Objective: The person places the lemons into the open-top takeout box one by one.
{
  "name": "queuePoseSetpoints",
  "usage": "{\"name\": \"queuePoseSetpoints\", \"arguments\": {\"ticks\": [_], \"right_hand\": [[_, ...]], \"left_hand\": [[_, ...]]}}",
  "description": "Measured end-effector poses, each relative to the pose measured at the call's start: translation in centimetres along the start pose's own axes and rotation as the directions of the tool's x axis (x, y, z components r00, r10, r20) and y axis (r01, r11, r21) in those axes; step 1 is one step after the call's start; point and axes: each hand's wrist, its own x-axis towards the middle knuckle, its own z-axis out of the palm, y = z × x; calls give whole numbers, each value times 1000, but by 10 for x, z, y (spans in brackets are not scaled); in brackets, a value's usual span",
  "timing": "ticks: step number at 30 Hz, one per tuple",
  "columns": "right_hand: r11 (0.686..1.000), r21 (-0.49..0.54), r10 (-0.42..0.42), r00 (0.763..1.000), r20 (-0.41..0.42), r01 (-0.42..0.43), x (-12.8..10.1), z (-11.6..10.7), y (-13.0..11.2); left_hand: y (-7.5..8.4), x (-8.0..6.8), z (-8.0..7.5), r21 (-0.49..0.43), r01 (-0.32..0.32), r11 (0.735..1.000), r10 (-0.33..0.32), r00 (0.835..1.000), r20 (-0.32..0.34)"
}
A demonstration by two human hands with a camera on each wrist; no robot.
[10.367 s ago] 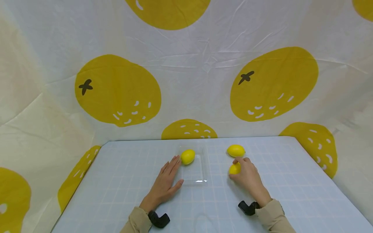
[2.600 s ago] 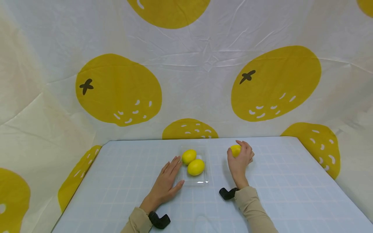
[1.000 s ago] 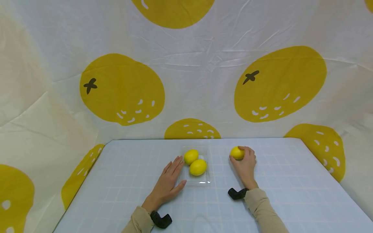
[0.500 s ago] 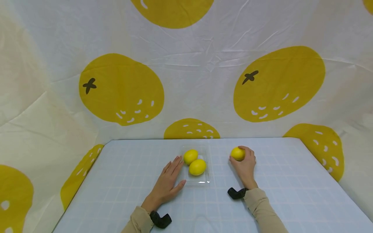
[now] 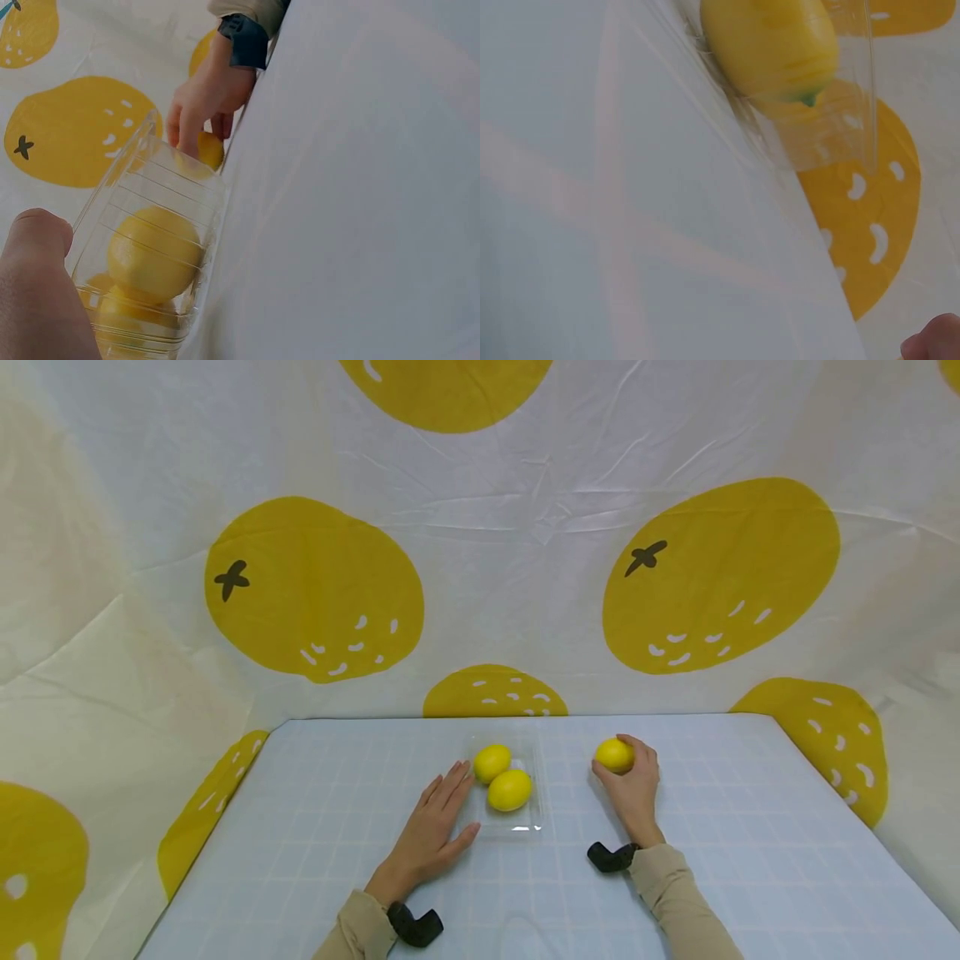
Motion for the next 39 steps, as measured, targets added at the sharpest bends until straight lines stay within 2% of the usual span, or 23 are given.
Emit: {"name": "queuePoseSetpoints", "arguments": {"ticks": [7,14,21,28,31,34,36,39], "right_hand": [[999,49,15,1000,0,-15,4,1,-6],[991,134,2,1000,19,-4,5,-1,-26],[964,258,-90,993,75,67,0,3,-58],[924,359,-197,968,155,131,-11,13,-88],[907,395,-241,948,207,145,-20,14,-107],[891,418,-306,913,270,175,-30,14,-126],[878,429,-363,878,312,211,-37,15,-136],[856,444,-442,819,366,264,-46,20,-138]], "left_hand": [[1,0,-1,-18,0,1000,0,1000,-8],[2,0,0,-27,-4,1000,4,1000,-5],[1,-1,-1,-12,-21,1000,20,1000,-18],[-1,0,0,-12,-29,1000,28,999,-29],[-1,0,1,-17,-29,999,28,999,-26],[-1,0,1,-16,-25,1000,25,999,-22],[-1,0,0,-13,-22,1000,22,1000,-20],[-1,0,0,-13,-22,1000,22,1000,-21]]}}
